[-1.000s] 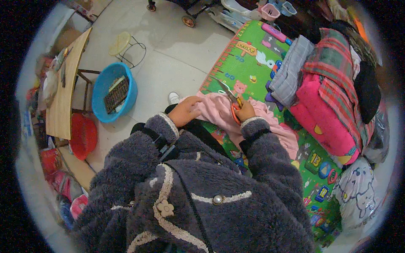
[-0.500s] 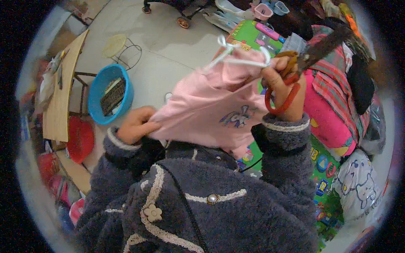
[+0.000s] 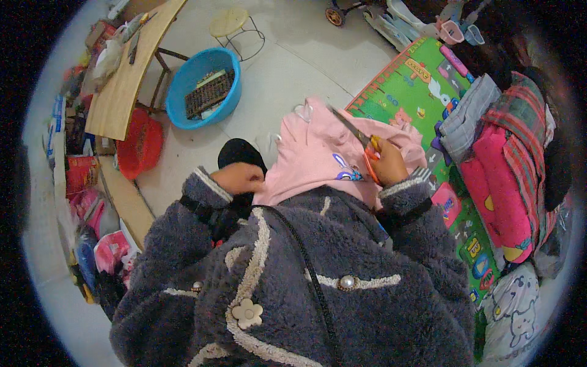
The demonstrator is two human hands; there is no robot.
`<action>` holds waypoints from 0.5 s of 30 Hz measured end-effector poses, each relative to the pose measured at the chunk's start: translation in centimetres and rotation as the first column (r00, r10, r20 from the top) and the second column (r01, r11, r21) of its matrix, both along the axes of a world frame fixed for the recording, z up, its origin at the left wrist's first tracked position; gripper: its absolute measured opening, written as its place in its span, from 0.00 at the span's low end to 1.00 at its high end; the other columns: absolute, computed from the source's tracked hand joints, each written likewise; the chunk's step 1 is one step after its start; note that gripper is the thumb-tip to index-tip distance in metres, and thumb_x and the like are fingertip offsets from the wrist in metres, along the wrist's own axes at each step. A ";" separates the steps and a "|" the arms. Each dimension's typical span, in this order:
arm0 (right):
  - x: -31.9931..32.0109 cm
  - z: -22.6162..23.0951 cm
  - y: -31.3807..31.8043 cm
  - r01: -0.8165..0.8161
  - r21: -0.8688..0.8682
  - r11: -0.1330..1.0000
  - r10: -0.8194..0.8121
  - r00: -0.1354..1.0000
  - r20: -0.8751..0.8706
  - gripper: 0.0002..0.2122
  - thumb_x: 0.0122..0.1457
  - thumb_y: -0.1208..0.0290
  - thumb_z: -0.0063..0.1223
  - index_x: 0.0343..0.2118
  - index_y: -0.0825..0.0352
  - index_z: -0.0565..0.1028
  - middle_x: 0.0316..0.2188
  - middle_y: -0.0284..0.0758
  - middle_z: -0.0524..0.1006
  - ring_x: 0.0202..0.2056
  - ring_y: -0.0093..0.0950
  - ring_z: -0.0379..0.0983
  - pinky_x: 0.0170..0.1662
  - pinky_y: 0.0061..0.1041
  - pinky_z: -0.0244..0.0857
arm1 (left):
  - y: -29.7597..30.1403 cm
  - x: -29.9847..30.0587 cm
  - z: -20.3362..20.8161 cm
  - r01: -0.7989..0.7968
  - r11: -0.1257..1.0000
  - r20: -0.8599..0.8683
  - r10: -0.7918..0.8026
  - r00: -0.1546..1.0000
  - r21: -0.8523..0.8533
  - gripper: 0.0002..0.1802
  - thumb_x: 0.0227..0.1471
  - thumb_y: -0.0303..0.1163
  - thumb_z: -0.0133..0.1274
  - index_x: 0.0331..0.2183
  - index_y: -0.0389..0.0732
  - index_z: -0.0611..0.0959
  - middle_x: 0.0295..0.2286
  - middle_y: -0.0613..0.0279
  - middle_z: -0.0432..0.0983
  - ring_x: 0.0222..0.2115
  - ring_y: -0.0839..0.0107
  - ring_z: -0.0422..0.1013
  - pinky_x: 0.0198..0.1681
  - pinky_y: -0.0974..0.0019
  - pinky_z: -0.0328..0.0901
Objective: The person picks up a pair of scissors and a pink hoodie from a cluttered room. They then sit on the floor and use the scissors to cut the drawstrings of the hoodie.
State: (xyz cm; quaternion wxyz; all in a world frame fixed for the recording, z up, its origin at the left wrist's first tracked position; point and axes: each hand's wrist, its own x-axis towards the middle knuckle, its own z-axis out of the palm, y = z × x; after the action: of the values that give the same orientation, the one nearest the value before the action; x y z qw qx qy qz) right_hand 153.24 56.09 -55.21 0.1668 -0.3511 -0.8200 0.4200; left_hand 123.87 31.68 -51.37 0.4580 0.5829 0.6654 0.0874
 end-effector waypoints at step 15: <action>5.2 -7.0 -4.0 0.093 -0.287 0.953 -0.050 0.987 0.153 0.17 0.44 0.79 0.56 0.40 0.71 0.70 0.27 0.37 0.72 0.30 0.28 0.70 0.34 0.24 0.64 | 8.5 -1.1 -12.9 -0.606 0.539 0.416 0.841 0.346 -0.584 0.23 0.49 0.44 0.53 0.41 0.36 0.74 0.34 0.61 0.74 0.30 0.71 0.71 0.33 0.68 0.67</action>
State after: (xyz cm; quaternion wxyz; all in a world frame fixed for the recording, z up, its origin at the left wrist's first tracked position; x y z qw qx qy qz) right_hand 158.49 52.04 -62.19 0.0683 -0.4309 -0.7453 0.5041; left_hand 122.73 40.18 -64.30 0.6600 0.0618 0.6502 0.3712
